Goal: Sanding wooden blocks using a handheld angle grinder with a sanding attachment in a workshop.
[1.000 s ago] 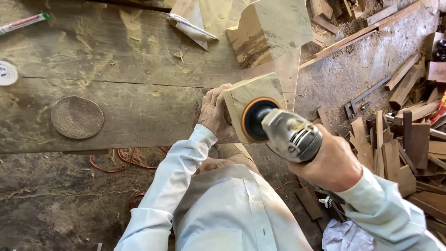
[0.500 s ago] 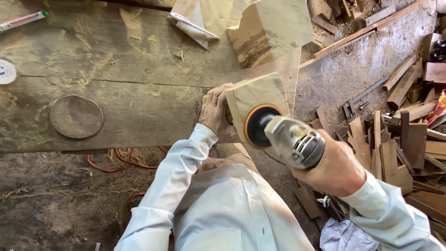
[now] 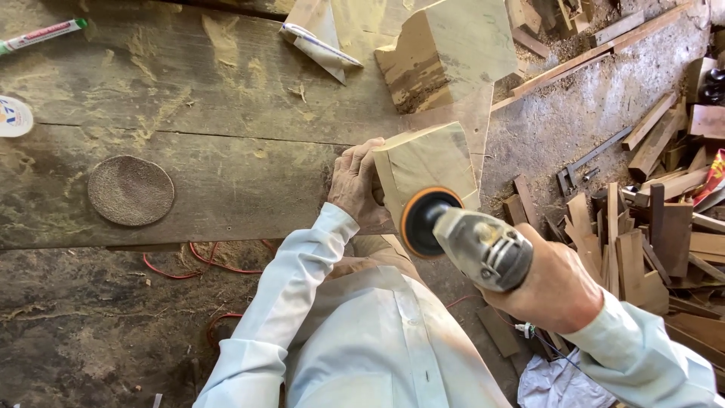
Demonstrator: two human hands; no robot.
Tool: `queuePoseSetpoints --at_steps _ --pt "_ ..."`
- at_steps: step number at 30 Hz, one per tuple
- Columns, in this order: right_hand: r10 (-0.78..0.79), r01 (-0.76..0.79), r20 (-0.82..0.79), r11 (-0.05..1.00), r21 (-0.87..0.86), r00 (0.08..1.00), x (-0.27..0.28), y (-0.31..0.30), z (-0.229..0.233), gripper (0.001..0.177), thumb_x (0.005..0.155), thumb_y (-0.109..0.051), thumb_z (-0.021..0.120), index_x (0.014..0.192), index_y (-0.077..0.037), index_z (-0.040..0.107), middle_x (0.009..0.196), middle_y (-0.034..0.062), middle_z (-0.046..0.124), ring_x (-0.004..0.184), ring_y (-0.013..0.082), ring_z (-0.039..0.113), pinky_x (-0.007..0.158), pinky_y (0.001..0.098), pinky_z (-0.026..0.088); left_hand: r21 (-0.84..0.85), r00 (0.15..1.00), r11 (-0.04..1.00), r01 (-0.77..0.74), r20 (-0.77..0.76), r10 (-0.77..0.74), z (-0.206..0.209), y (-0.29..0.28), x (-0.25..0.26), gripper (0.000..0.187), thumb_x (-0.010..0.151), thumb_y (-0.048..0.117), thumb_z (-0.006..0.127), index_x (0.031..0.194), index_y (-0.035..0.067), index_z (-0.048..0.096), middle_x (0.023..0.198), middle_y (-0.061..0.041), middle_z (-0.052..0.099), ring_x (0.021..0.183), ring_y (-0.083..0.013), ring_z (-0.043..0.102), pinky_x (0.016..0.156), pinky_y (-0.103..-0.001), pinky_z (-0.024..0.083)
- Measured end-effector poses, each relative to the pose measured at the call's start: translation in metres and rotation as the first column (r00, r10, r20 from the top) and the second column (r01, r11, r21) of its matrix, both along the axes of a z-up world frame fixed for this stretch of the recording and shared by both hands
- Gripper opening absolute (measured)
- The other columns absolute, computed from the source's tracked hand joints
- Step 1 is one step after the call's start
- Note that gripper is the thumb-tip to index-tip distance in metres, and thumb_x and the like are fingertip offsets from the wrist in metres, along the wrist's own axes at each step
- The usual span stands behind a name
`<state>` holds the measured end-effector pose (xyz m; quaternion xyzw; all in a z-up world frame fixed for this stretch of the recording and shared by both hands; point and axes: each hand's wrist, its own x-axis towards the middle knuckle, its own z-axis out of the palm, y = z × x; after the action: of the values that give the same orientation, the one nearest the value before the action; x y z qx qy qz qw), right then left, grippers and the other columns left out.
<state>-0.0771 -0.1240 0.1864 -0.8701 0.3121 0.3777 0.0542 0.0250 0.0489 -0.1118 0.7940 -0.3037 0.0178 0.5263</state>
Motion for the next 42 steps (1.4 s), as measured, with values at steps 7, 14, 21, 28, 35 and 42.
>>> queuePoseSetpoints --at_steps 7,14,21,28,35,42 --pt "0.032 -0.032 0.021 0.999 0.016 0.999 -0.005 0.003 -0.008 0.069 0.053 -0.047 0.088 0.109 -0.02 0.058 0.079 0.0085 0.078 0.077 0.0413 0.074 0.067 0.0473 0.057 -0.023 1.0 1.0 -0.011 -0.005 0.011 0.009 0.002 0.002 0.098 0.059 0.036 0.071 0.148 0.012 0.037 0.151 -0.008 0.048 0.125 -0.0343 0.055 0.1 -0.046 0.043" --pt "-0.075 0.077 0.083 0.997 -0.024 0.994 -0.001 -0.006 -0.001 0.073 0.051 -0.042 0.091 0.114 -0.018 0.063 0.088 0.0087 0.081 0.082 0.0361 0.077 0.075 0.0416 0.061 -0.008 1.0 1.0 -0.008 -0.004 0.008 -0.001 0.001 -0.001 0.104 0.059 0.044 0.076 0.15 0.013 0.035 0.152 -0.007 0.046 0.126 -0.0345 0.054 0.101 -0.046 0.042" --pt "-0.082 0.074 0.2 0.996 0.045 0.976 -0.013 -0.008 -0.008 0.073 0.052 -0.034 0.095 0.116 -0.013 0.067 0.085 0.0048 0.082 0.066 0.0193 0.08 0.068 0.0292 0.067 0.004 0.999 1.0 -0.015 -0.033 0.015 0.021 0.003 0.0 0.101 0.06 0.041 0.078 0.147 0.012 0.038 0.152 -0.006 0.047 0.127 -0.035 0.054 0.104 -0.046 0.042" --pt "-0.196 0.193 0.195 0.981 0.033 0.961 -0.002 -0.003 0.003 0.082 0.052 -0.036 0.092 0.128 -0.02 0.067 0.094 0.0062 0.082 0.088 0.0222 0.079 0.085 0.0325 0.061 0.02 0.999 0.999 -0.033 0.007 0.033 0.006 -0.003 -0.003 0.101 0.059 0.039 0.076 0.147 0.012 0.035 0.15 -0.008 0.045 0.121 -0.0364 0.053 0.095 -0.049 0.046" --pt "-0.076 0.076 0.295 0.997 0.012 0.953 -0.012 -0.005 -0.005 0.068 0.049 -0.031 0.096 0.106 -0.011 0.066 0.085 0.0195 0.077 0.086 0.0394 0.077 0.077 0.0533 0.061 -0.053 0.998 0.997 -0.056 0.037 0.058 -0.003 -0.006 -0.002 0.117 0.034 0.028 0.08 0.145 0.012 0.046 0.145 -0.006 0.051 0.129 -0.0311 0.053 0.094 -0.041 0.043" --pt "-0.032 0.039 0.354 0.999 -0.012 0.935 -0.013 -0.002 -0.018 0.077 0.046 -0.041 0.098 0.108 -0.011 0.064 0.082 0.0205 0.075 0.085 0.0382 0.076 0.072 0.0536 0.059 -0.046 0.999 0.998 -0.035 0.03 0.036 -0.005 -0.007 0.0 0.122 0.033 0.035 0.082 0.147 0.013 0.045 0.147 -0.005 0.05 0.13 -0.0301 0.052 0.092 -0.04 0.042"
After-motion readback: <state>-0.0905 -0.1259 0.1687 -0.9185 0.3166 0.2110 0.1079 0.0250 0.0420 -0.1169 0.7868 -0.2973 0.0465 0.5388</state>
